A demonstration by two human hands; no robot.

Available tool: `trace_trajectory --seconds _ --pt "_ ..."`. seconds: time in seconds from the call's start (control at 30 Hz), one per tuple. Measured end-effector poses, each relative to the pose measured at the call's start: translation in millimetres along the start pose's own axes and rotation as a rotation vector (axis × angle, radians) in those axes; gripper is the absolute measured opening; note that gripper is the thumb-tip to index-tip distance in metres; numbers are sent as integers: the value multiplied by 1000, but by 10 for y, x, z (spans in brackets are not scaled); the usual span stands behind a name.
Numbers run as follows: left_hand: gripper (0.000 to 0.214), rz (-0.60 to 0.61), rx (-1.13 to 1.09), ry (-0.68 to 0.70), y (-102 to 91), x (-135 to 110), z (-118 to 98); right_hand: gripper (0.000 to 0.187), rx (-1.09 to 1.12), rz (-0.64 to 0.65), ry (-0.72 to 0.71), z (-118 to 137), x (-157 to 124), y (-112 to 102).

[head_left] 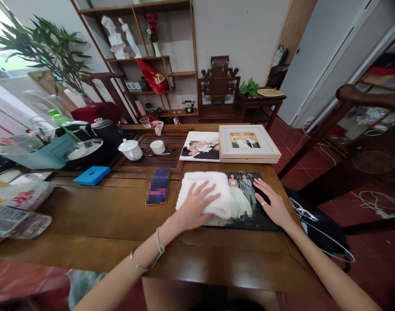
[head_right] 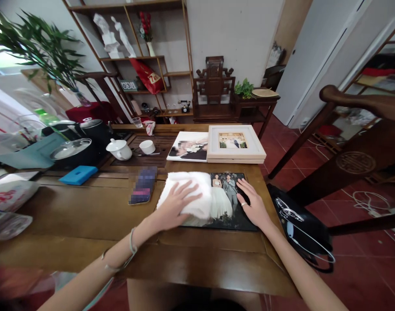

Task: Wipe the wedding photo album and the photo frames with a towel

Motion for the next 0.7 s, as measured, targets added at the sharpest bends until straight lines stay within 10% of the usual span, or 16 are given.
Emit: trace_trajectory --seconds 0.23,0.53,0.7 --pt "92 110 -53 144 89 -479 -501 41 6 -11 -9 4 -9 1" --pt "69 -51 50 -8 -28 271 333 41 6 -5 5 -1 2 -1" --pt "70 -77 119 -66 -8 411 416 42 3 -3 2 0 5 -1"
Point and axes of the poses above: each hand's wrist, its own x-axis towards the middle knuckle, its own y-axis out of the palm, z = x × y, the point moved 1 cm from there along x, towards the middle knuckle
